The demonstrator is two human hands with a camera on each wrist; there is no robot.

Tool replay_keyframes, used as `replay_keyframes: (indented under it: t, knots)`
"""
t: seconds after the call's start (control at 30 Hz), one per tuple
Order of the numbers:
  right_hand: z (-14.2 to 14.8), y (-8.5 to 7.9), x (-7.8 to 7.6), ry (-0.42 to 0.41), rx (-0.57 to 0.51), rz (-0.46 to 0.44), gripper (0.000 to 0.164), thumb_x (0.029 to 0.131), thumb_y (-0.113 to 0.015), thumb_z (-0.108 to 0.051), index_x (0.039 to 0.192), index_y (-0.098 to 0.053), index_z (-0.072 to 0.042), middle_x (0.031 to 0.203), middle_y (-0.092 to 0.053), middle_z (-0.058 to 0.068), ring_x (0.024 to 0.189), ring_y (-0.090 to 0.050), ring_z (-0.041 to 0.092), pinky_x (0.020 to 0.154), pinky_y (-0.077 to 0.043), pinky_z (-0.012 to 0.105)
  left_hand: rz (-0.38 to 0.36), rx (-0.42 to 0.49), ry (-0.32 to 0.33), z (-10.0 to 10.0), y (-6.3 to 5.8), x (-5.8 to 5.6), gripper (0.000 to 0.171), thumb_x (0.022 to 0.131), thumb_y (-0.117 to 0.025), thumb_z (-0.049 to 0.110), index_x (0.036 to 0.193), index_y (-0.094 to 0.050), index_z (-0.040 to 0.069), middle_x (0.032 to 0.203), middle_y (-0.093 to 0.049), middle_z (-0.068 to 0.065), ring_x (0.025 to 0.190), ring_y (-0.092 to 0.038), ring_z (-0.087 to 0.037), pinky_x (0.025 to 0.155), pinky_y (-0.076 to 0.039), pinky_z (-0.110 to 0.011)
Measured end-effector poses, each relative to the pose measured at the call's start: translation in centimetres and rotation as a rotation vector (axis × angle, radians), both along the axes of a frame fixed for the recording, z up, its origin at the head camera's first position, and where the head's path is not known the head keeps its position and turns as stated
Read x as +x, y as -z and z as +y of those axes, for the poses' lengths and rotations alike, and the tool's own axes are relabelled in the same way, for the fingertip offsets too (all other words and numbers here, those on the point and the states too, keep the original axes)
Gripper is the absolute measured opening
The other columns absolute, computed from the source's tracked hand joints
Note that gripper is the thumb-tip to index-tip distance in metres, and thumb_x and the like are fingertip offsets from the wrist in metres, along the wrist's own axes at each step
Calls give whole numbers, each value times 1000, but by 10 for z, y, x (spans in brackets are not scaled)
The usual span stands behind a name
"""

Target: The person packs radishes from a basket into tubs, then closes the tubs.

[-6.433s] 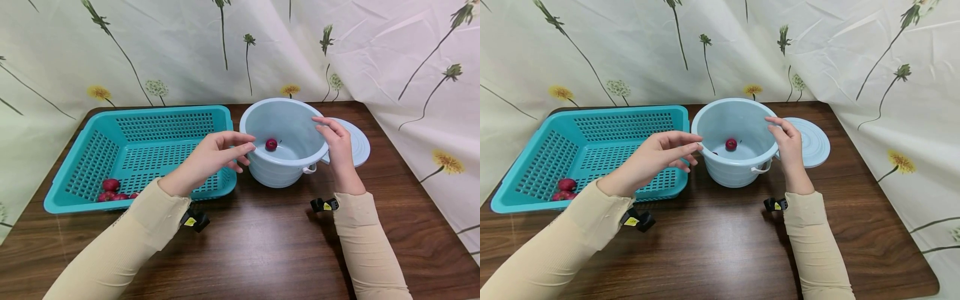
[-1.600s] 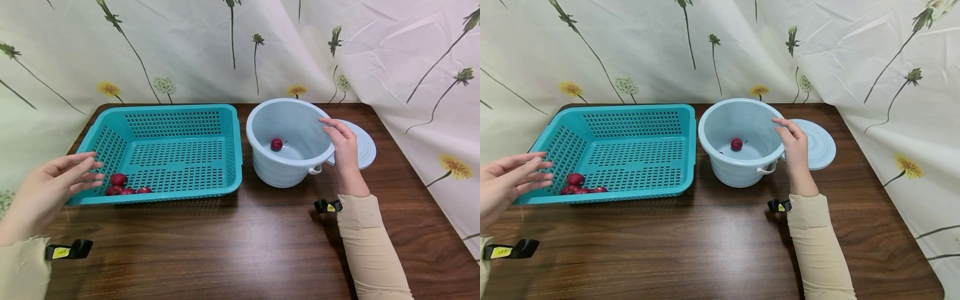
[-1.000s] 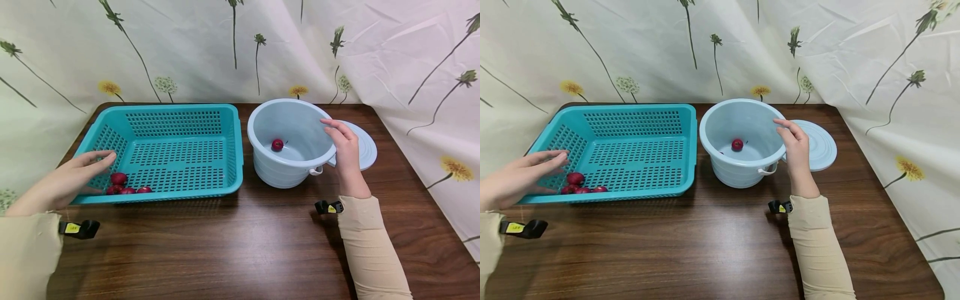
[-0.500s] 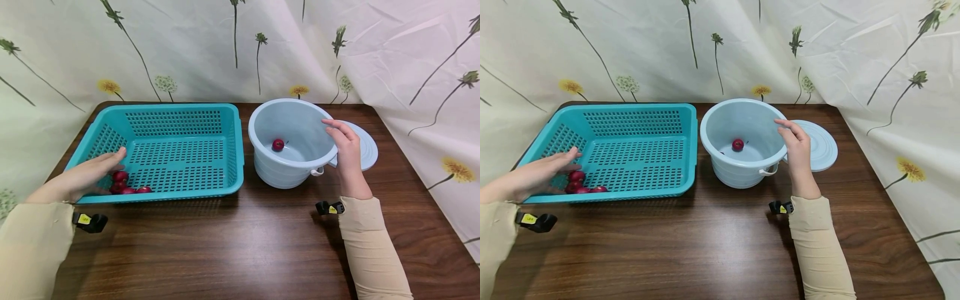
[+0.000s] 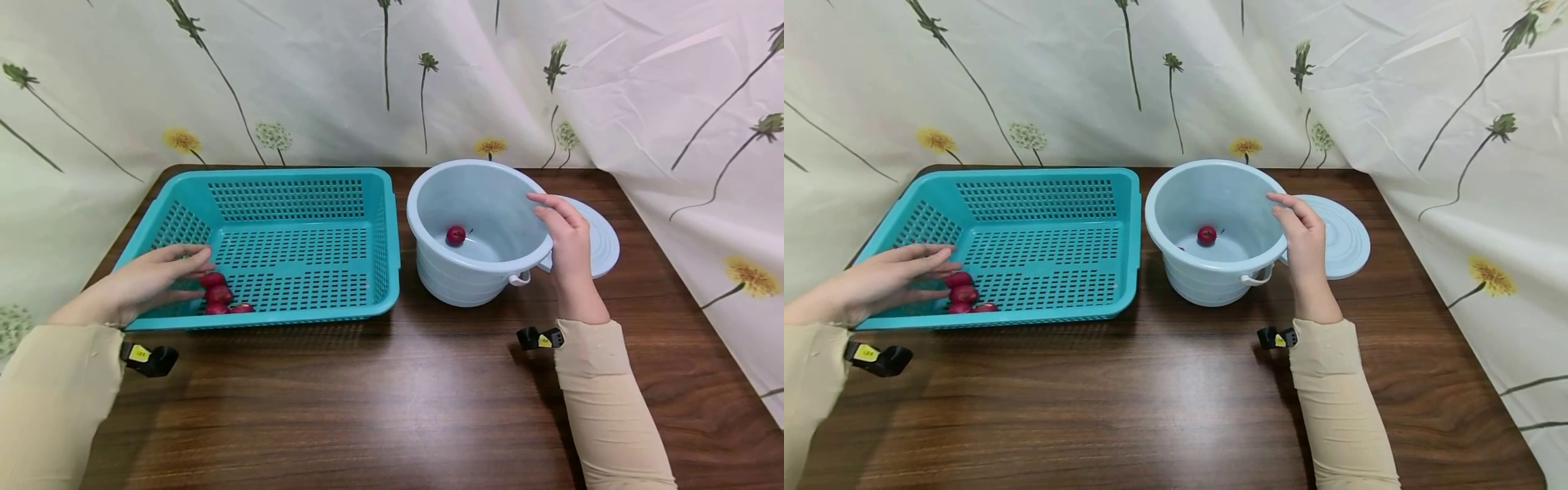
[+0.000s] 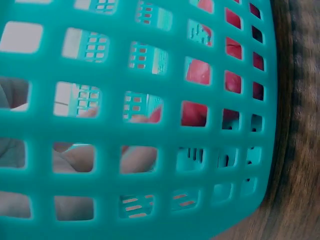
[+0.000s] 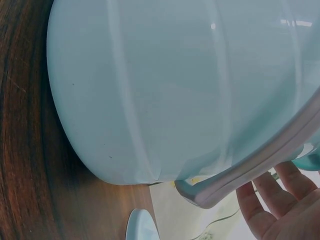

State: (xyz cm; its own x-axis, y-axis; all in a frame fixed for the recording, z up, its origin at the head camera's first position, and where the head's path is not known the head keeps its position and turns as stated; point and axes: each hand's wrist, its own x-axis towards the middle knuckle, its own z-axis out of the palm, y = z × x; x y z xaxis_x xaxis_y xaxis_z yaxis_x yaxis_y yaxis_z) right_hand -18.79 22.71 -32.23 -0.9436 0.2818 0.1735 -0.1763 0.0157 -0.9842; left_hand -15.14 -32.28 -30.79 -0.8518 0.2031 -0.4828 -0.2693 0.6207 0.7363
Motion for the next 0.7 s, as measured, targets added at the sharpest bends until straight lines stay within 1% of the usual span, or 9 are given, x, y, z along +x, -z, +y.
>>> replay_keyframes:
  t: [0.07,0.13,0.23,0.3,0.33,0.43,0.53,0.6,0.7]
  knots:
    - [0,0,0,-9,-4,-2,24,98,-54,-17,109,-76,-15,113,-66,-7,118,-52,12,90,-43,27,21,57,-15,-2,1,0,74,108,-29,43,156,1,-5,155,-23,-34,118,-60,-13,92,-57,-36]
    - [0,0,1,-16,-7,-5,25,98,-54,-18,110,-75,-14,116,-65,-6,119,-52,13,90,-45,26,37,102,-34,-3,2,-1,71,108,-32,40,156,-2,-3,150,-39,-18,105,-60,5,90,-58,-33]
    - [0,0,1,-23,-13,-7,25,99,-53,-18,111,-74,-14,119,-64,-5,121,-52,14,90,-47,26,62,111,-39,-4,4,-1,69,108,-33,39,157,-6,-1,142,-46,0,103,-59,10,88,-59,-34]
    - [0,0,1,-22,-10,-5,25,99,-53,-18,111,-75,-14,118,-64,-5,121,-52,14,90,-47,26,65,76,-27,-4,4,-1,68,108,-33,40,157,-8,-1,143,-48,-3,103,-59,9,89,-58,-37]
    - [0,0,1,-20,-9,-1,25,99,-53,-18,111,-75,-14,118,-65,-5,120,-52,13,89,-46,26,64,55,-11,-3,4,-1,68,108,-33,39,156,-9,-2,148,-45,-11,108,-61,4,90,-58,-39]
    - [0,0,0,-16,-3,6,25,98,-53,-18,110,-75,-15,114,-66,-7,119,-52,13,89,-45,27,33,10,38,2,5,-1,68,108,-33,39,156,-10,-3,155,-26,-32,122,-60,-24,92,-57,-45]
    - [0,1,0,-14,-1,10,25,98,-54,-17,109,-75,-14,112,-66,-8,118,-52,12,89,-44,27,3,-8,66,8,6,-2,69,107,-38,39,155,-13,-4,153,-25,-35,130,-47,-48,91,-56,-49]
    - [0,1,0,-12,4,10,25,98,-54,-18,109,-75,-14,112,-66,-8,118,-52,12,90,-44,27,-5,-36,80,12,9,-3,71,106,-46,37,154,-16,-5,148,-31,-36,124,-53,-45,89,-57,-49]
    - [0,1,0,-11,5,6,25,98,-54,-18,110,-75,-14,112,-66,-8,118,-52,12,91,-43,28,-6,-101,120,17,12,-5,75,101,-57,35,151,-18,-7,137,-44,-33,112,-61,-32,87,-58,-50]
